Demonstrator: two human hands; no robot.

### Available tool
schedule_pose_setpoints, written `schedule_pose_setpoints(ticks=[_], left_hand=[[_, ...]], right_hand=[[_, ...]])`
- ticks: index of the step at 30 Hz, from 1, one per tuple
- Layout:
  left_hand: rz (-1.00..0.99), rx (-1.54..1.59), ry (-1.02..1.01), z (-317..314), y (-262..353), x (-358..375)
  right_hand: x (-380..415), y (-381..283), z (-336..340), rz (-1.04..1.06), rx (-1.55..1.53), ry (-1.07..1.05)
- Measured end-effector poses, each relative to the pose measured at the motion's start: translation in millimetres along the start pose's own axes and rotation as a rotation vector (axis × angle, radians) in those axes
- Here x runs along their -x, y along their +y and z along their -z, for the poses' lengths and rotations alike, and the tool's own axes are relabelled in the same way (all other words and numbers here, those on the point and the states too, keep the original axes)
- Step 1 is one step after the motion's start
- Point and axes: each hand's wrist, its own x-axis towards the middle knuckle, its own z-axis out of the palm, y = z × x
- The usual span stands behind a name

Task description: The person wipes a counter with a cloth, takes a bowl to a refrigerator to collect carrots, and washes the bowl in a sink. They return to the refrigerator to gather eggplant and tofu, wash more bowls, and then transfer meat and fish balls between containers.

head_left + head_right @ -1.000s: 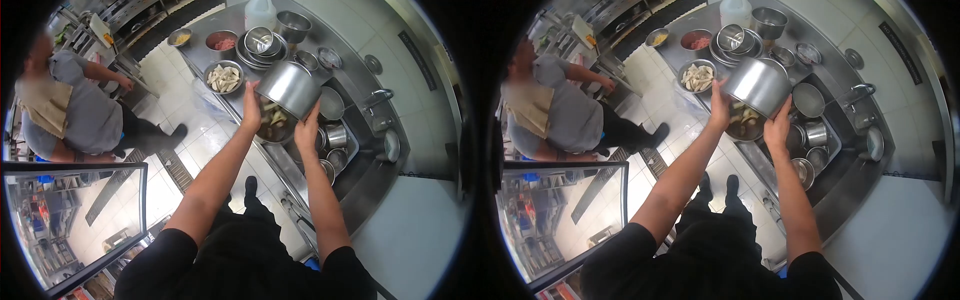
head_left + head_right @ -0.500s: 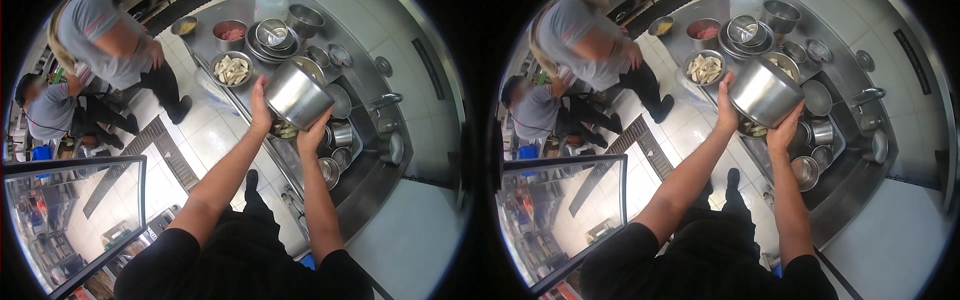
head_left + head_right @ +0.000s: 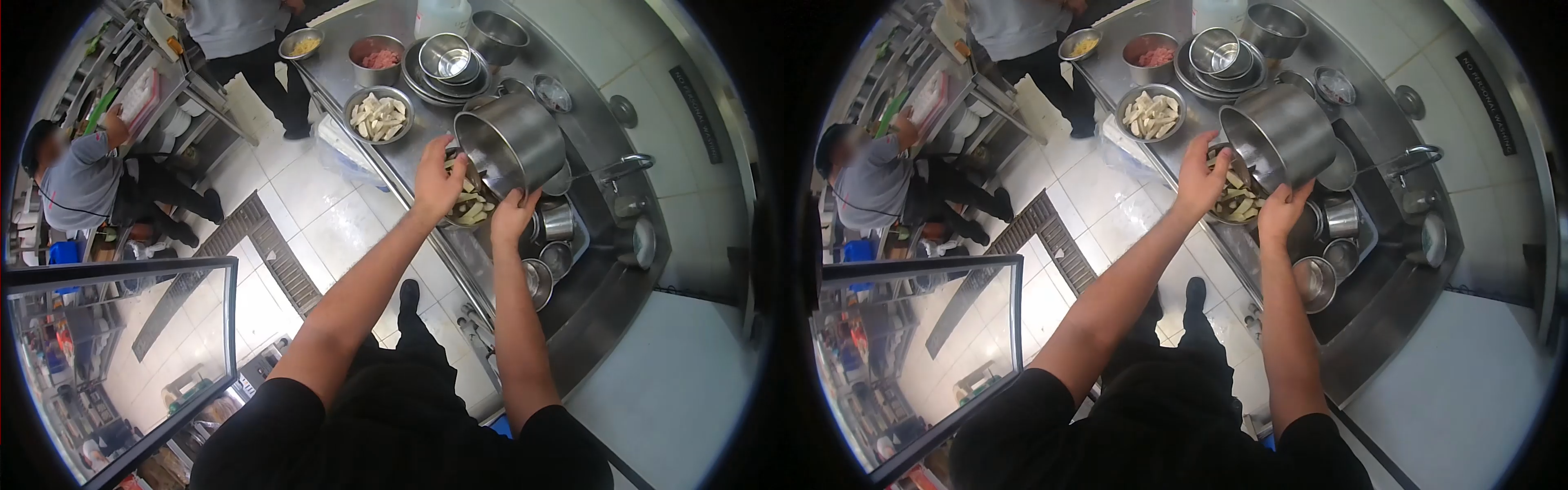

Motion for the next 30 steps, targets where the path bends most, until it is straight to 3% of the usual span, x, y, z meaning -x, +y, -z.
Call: schedule_pose_setpoints(ticks=[5,8,9,12,14,16,17,19,21,23,25,28,29,30], left_hand=[[-0.185,-0.199,0.036,-2,11,-6],[0.043,0.04,0.133,-9,13,-19],[0.071,0.077,0.157,-11,14,-25],[0.34,0.084,-0.247,-6,-3,-59],[0.357,0.208,-0.355,-11,-12,-69],[0.438,0.427,-0.495,4,28,-64],[0.316,0.16,-0.395,-4,9,-61],[0.367,0.116,-0.406,27,37,-50],[0.06,-0.356,-0.207,43,-12,-34],[0.247,-0.524,-0.23,57,-15,-1],[0.407,-0.558,-0.522,59,-40,8],[0.631,-0.336,-0.506,36,-87,25],[0.719,-0.261,-0.453,34,-62,24],[0.685,-0.285,-0.426,31,-63,27]], right_hand=[[-9,-34,0,-0.173,-0.04,0.03],[-24,-61,6,-0.388,-0.163,-0.113],[-35,-55,9,-0.371,-0.172,-0.148],[-60,-50,29,-0.506,-0.135,-0.344],[-60,-60,29,-0.5,-0.168,-0.336],[-61,-60,35,-0.522,-0.205,-0.301],[-61,-59,43,-0.538,-0.244,-0.277],[-54,-52,68,-0.574,-0.319,-0.218],[-41,-37,97,-0.594,-0.355,-0.027],[-31,10,129,-0.676,-0.33,0.111],[-42,76,164,-0.8,-0.32,0.173],[-71,130,197,-0.917,-0.431,0.209],[-82,140,203,-0.925,-0.473,0.206],[-91,151,208,-0.938,-0.514,0.203]])
